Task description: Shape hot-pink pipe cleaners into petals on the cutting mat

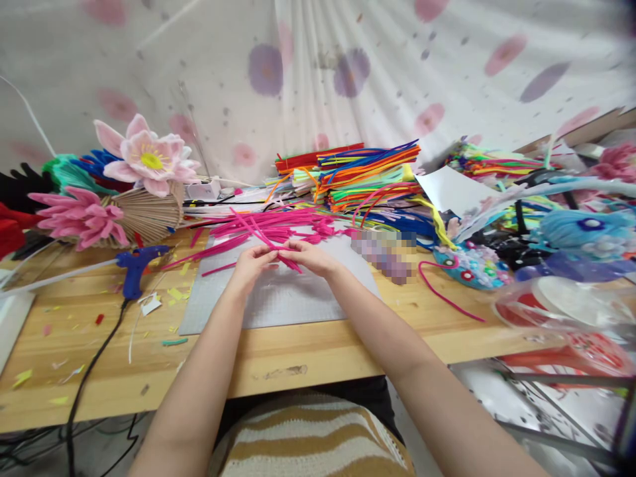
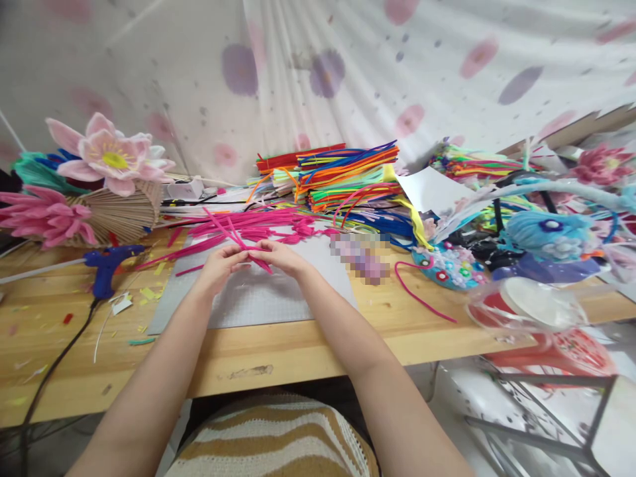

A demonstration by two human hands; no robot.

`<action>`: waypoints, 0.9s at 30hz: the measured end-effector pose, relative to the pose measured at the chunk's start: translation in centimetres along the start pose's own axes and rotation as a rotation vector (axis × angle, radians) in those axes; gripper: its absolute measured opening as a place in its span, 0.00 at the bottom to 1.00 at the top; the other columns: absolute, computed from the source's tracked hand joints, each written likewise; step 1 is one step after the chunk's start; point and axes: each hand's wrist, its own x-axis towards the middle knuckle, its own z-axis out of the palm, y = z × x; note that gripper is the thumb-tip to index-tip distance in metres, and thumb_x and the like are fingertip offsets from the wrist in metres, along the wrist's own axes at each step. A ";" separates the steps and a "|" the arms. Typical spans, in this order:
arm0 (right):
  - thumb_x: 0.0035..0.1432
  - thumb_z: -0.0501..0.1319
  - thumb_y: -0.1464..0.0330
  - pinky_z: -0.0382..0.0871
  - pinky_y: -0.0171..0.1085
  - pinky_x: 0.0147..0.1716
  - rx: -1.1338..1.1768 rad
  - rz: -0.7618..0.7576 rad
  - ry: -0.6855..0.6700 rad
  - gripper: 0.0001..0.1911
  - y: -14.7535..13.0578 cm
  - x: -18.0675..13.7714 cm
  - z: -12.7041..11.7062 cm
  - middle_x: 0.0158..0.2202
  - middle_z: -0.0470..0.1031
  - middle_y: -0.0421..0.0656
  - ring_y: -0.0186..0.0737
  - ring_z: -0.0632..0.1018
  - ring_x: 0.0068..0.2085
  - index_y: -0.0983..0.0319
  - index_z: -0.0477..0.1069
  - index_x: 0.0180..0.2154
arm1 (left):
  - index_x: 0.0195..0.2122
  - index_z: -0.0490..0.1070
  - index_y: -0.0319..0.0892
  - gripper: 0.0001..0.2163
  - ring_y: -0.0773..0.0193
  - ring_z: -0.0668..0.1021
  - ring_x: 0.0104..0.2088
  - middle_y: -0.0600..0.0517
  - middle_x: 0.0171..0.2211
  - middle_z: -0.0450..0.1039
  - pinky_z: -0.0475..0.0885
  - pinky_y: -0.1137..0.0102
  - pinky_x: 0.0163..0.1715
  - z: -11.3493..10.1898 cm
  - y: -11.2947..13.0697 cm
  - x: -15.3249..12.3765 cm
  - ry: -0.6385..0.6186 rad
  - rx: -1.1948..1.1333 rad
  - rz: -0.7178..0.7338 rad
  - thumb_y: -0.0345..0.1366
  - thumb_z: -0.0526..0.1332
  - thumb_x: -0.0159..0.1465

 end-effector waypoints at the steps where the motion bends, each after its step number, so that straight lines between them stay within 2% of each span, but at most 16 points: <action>1: 0.45 0.63 0.62 0.58 0.29 0.27 -0.060 -0.020 0.016 0.13 0.0 0.1 0.1 0.24 0.65 0.35 0.27 0.65 0.26 0.65 0.66 0.28 | 0.26 0.73 0.36 0.16 0.65 0.75 0.28 0.51 0.26 0.73 0.72 0.68 0.30 0.0 0.1 0.0 0.013 0.006 0.004 0.39 0.71 0.37; 5: 0.46 0.62 0.66 0.59 0.30 0.27 -0.207 -0.031 0.104 0.09 0.3 0.7 0.4 0.24 0.66 0.36 0.28 0.66 0.25 0.65 0.65 0.26 | 0.26 0.72 0.37 0.18 0.65 0.75 0.27 0.53 0.25 0.72 0.72 0.68 0.28 0.3 0.6 -0.2 0.027 0.018 0.007 0.40 0.71 0.36; 7: 0.47 0.61 0.66 0.59 0.30 0.27 -0.221 -0.028 0.132 0.09 0.7 0.8 0.6 0.23 0.66 0.36 0.28 0.66 0.25 0.65 0.65 0.26 | 0.27 0.72 0.38 0.19 0.65 0.74 0.26 0.52 0.25 0.72 0.72 0.69 0.27 0.6 0.7 -0.2 0.037 0.032 0.006 0.44 0.70 0.38; 11: 0.45 0.63 0.64 0.60 0.30 0.28 -0.169 -0.044 0.059 0.12 0.8 0.7 0.8 0.25 0.68 0.37 0.28 0.68 0.27 0.65 0.66 0.28 | 0.26 0.70 0.38 0.19 0.67 0.72 0.24 0.52 0.23 0.70 0.69 0.70 0.26 0.8 0.2 0.3 0.123 0.111 0.061 0.51 0.64 0.45; 13: 0.45 0.64 0.62 0.62 0.29 0.30 -0.095 -0.039 0.023 0.13 0.4 0.6 0.7 0.29 0.70 0.38 0.28 0.69 0.30 0.64 0.68 0.31 | 0.24 0.69 0.39 0.17 0.68 0.69 0.22 0.54 0.20 0.68 0.67 0.71 0.26 0.7 -0.1 0.6 0.120 0.248 0.146 0.50 0.63 0.48; 15: 0.47 0.62 0.60 0.62 0.28 0.28 -0.027 0.004 0.075 0.14 -0.2 0.9 0.5 0.29 0.70 0.38 0.27 0.68 0.28 0.63 0.69 0.32 | 0.22 0.68 0.40 0.13 0.69 0.67 0.22 0.55 0.19 0.65 0.64 0.72 0.26 0.5 -0.2 0.9 0.089 0.475 0.256 0.46 0.61 0.51; 17: 0.47 0.62 0.59 0.59 0.27 0.24 0.023 0.072 0.150 0.14 -0.7 1.4 0.4 0.23 0.66 0.36 0.25 0.64 0.23 0.64 0.68 0.29 | 0.21 0.67 0.41 0.10 0.69 0.65 0.23 0.56 0.19 0.63 0.62 0.72 0.27 0.7 -0.2 0.9 0.059 0.685 0.351 0.42 0.59 0.54; 19: 0.44 0.64 0.59 0.55 0.27 0.21 0.084 0.115 0.207 0.15 -0.9 2.1 0.5 0.18 0.61 0.33 0.24 0.60 0.19 0.64 0.65 0.24 | 0.22 0.66 0.41 0.09 0.68 0.66 0.24 0.55 0.21 0.64 0.62 0.72 0.29 1.1 -0.3 0.9 0.037 0.759 0.382 0.40 0.58 0.55; 21: 0.42 0.66 0.60 0.55 0.28 0.20 0.169 0.129 0.243 0.16 -0.9 2.7 0.8 0.15 0.60 0.32 0.24 0.60 0.18 0.64 0.62 0.22 | 0.23 0.64 0.41 0.08 0.68 0.67 0.25 0.55 0.23 0.64 0.63 0.72 0.30 1.6 -0.5 0.9 0.038 0.670 0.350 0.40 0.58 0.54; 24: 0.42 0.66 0.61 0.55 0.28 0.19 0.262 0.116 0.304 0.17 -0.8 3.3 1.1 0.15 0.61 0.33 0.24 0.61 0.17 0.63 0.61 0.21 | 0.28 0.62 0.41 0.12 0.70 0.69 0.24 0.55 0.26 0.66 0.66 0.71 0.30 2.3 -0.9 0.9 0.060 0.360 0.239 0.42 0.61 0.51; 27: 0.47 0.64 0.62 0.52 0.27 0.16 0.260 0.101 0.338 0.14 -0.6 3.2 1.1 0.16 0.64 0.34 0.23 0.60 0.16 0.64 0.62 0.23 | 0.32 0.63 0.40 0.15 0.73 0.68 0.20 0.54 0.27 0.69 0.65 0.73 0.24 2.4 -1.0 0.7 0.027 0.239 0.141 0.44 0.62 0.49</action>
